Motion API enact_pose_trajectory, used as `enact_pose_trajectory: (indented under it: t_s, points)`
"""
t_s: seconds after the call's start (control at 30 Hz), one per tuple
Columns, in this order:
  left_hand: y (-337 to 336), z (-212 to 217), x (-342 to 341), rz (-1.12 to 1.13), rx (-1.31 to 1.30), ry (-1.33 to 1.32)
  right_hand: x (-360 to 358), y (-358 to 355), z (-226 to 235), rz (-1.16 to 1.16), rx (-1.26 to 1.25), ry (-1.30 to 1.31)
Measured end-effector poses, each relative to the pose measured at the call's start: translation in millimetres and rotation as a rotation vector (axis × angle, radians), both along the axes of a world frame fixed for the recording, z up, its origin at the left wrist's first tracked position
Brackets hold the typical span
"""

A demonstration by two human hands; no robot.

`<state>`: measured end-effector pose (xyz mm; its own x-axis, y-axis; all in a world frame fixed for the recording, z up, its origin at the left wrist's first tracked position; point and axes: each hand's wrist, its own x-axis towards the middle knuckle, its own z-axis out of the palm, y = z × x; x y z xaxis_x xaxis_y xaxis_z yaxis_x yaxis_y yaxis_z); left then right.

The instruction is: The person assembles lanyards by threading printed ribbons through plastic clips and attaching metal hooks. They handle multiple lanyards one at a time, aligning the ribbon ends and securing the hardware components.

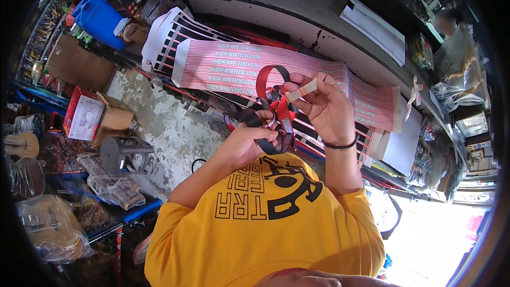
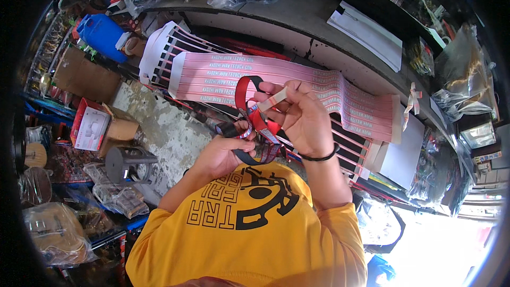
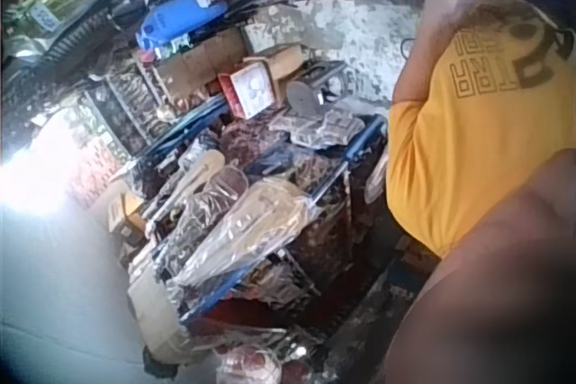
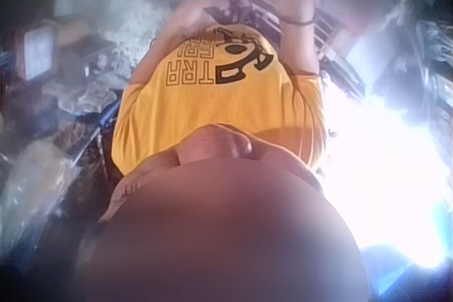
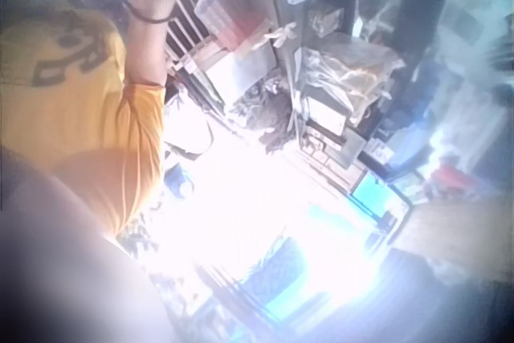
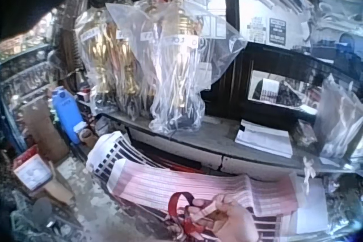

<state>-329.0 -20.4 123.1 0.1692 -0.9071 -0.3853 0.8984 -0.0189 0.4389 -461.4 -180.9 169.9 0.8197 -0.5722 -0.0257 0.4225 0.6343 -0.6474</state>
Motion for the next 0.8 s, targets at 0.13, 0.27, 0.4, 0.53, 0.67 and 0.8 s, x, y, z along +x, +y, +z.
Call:
enact_pose_trajectory:
  t_s: [0.13,0.27,0.4,0.53,0.67,0.8]
  points:
    - [-0.2,1.0,7.1,0.211,-0.077,0.124,9.6,14.0,5.5,-0.066,-0.008,0.007]
    - [2.8,-2.6,12.1,0.287,-0.09,-0.005,10.5,16.7,7.4,-0.005,-0.028,-0.001]
    - [1.6,-0.6,7.0,0.076,-0.09,-0.12,11.4,22.0,-0.2,0.191,-0.06,0.012]
    - [-5.2,3.5,2.6,-0.002,-0.018,-0.149,15.8,28.5,-9.5,0.258,-0.019,0.025]
    - [-2.6,5.5,7.4,0.04,0.125,-0.239,11.6,22.6,-13.9,0.202,-0.053,0.002]
    - [3.3,6.8,9.7,0.192,0.023,-0.459,-1.7,10.9,-19.2,0.146,0.047,0.045]
